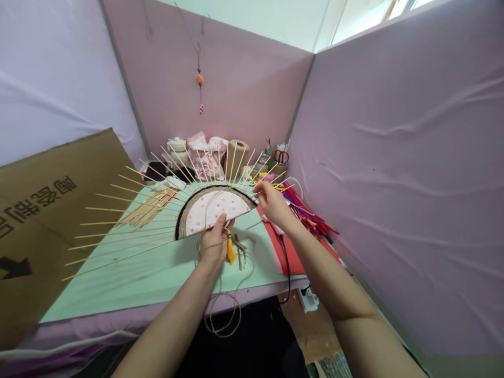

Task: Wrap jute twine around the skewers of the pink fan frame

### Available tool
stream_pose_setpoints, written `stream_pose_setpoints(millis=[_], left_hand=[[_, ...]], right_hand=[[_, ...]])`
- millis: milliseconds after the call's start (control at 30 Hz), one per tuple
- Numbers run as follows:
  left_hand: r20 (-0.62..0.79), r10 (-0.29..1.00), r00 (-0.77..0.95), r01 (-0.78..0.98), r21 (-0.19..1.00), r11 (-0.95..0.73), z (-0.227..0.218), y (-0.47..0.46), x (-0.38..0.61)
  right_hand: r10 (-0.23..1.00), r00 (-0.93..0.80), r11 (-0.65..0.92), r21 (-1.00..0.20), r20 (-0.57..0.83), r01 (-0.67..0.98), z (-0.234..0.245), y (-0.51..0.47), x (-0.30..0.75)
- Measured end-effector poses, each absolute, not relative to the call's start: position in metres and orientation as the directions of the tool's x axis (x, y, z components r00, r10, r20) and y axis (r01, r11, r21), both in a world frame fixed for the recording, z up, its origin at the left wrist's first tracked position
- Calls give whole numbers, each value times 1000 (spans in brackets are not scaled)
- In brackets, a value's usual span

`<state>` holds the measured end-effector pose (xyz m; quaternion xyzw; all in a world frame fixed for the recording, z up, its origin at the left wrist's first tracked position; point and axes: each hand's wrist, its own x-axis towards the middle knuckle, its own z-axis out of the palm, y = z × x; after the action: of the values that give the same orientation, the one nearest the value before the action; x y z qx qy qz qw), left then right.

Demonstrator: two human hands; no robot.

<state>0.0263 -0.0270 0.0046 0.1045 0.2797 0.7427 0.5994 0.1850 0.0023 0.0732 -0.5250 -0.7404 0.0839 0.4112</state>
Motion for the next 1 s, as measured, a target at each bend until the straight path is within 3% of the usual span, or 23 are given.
stream_pose_setpoints(millis=[233,433,700,1000], left_hand=[[-171,952,-255,-829,545,-124,4,-28,27],[-171,948,-269,-829,542,-138,4,-28,27],[-174,943,-282,-812,567,-138,3,-27,28],[-174,938,-301,-801,580,-149,5,-29,30]], right_hand=[[859,-145,417,-506,492,755,69,2,178],[820,-135,448,-476,557,757,75,-3,181],[852,-182,407,-402,490,820,72,-1,174],[857,-165,396,-418,489,818,78,0,175]])
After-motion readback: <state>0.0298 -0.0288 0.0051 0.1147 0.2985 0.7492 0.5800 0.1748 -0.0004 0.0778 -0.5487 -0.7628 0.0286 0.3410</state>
